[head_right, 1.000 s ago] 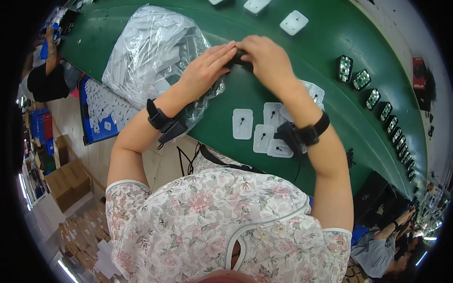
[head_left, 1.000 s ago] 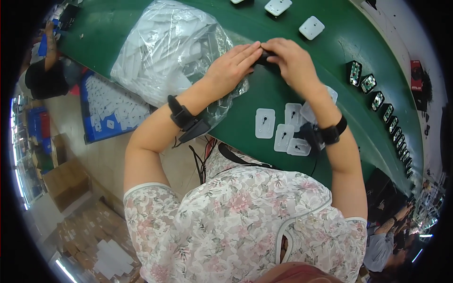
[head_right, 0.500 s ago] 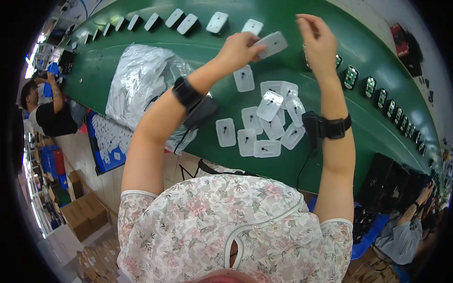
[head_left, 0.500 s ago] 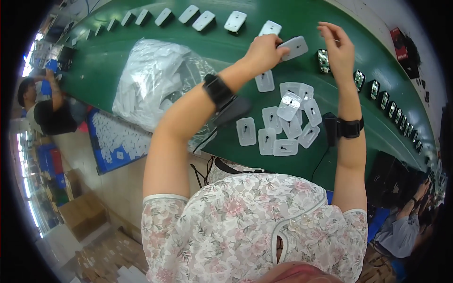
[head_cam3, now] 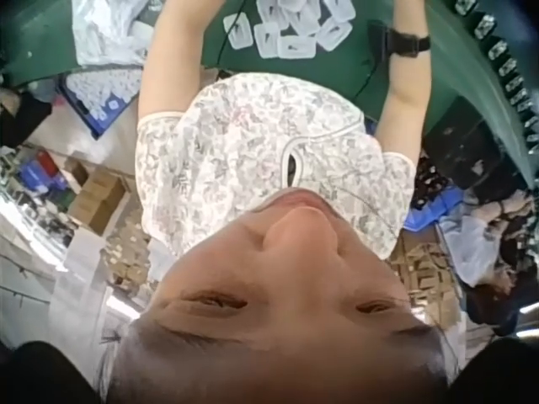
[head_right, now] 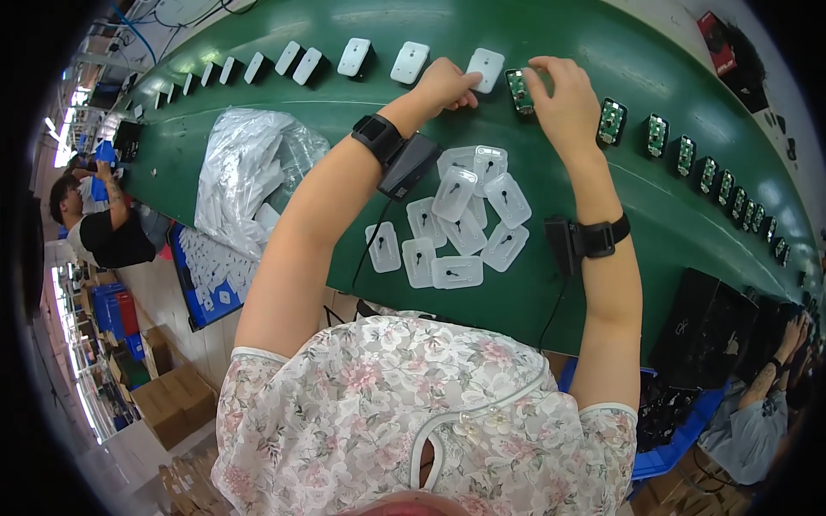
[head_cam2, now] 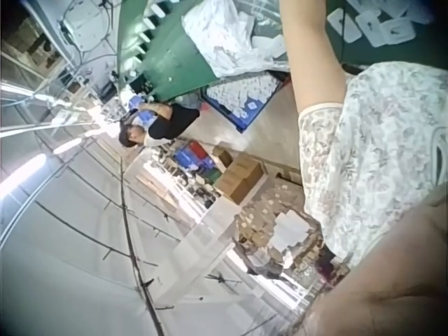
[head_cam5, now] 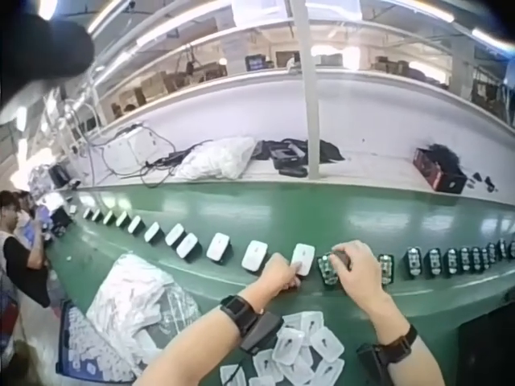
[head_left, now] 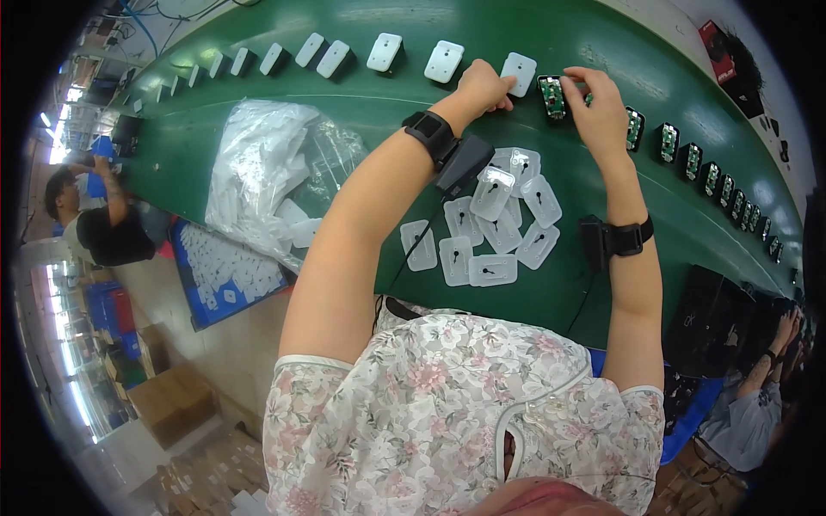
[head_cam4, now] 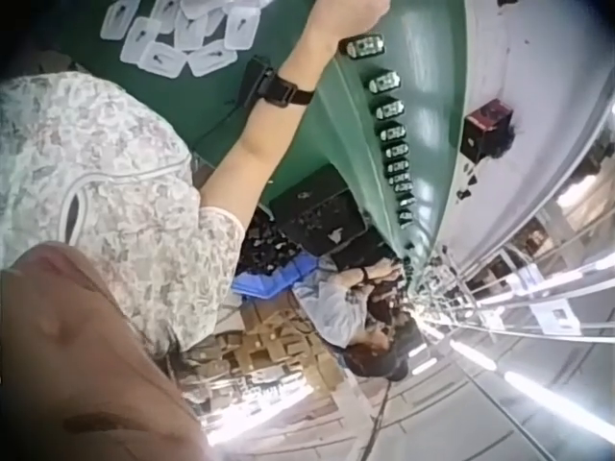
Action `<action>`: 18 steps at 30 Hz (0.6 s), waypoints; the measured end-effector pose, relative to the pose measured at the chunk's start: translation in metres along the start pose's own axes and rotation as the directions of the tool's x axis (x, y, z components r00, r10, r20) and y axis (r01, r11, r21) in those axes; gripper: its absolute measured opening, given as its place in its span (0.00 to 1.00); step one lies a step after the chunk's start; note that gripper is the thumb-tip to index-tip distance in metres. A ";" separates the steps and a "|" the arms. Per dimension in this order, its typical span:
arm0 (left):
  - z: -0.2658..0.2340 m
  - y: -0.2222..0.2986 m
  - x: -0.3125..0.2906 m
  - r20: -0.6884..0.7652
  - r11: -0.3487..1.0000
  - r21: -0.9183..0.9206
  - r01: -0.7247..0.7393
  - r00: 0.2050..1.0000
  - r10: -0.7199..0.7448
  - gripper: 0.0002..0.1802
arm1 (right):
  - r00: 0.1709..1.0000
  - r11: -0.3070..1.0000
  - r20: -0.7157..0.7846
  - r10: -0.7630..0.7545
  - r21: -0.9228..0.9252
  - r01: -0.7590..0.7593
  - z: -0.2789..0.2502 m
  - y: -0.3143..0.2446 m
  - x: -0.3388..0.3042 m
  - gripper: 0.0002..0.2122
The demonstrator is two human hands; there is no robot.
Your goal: The person picks up a white plastic piece and a black screw, inserts the screw into the piece, and then places the assembly onto a black electronic component. They press the plastic piece onto the component by hand and then set the completed unit onto the green conveyor belt.
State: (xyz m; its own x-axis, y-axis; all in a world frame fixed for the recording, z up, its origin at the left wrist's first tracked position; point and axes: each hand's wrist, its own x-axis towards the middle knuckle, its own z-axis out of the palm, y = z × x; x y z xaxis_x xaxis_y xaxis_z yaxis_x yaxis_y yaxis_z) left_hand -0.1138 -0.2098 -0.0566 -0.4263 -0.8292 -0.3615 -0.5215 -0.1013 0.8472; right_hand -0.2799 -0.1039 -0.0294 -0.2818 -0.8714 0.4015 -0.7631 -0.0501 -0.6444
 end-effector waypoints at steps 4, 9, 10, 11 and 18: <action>-0.007 -0.011 0.003 -0.120 0.992 0.128 0.002 0.993 0.014 0.22 | 0.975 0.869 0.142 -0.173 -0.444 0.219 0.025 -0.001 0.006 0.19; -0.026 0.005 -0.047 -0.217 0.800 0.570 -0.187 0.905 0.366 0.24 | 0.973 0.864 0.233 -0.001 -0.489 0.118 0.037 0.004 0.012 0.25; -0.035 0.000 -0.063 -0.224 0.800 0.572 -0.182 0.903 0.366 0.24 | 0.972 0.866 0.234 -0.008 -0.484 0.123 0.036 0.004 0.012 0.25; -0.045 -0.008 -0.076 -0.185 0.752 0.629 -0.196 0.902 0.391 0.25 | 0.983 0.889 0.180 -0.019 -0.447 0.099 0.036 0.007 0.012 0.25; -0.028 -0.062 -0.131 -0.230 0.583 0.807 -0.098 0.856 0.463 0.31 | 0.993 0.999 0.111 0.033 -0.008 -0.032 0.017 -0.016 0.006 0.24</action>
State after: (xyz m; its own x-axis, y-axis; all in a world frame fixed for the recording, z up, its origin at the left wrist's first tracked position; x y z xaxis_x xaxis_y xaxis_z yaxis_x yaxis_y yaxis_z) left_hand -0.0047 -0.1106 -0.0511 -0.4359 -0.8833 0.1725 -0.8585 0.4656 0.2149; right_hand -0.2596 -0.1167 -0.0276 -0.2403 -0.9214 0.3054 -0.7581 -0.0183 -0.6519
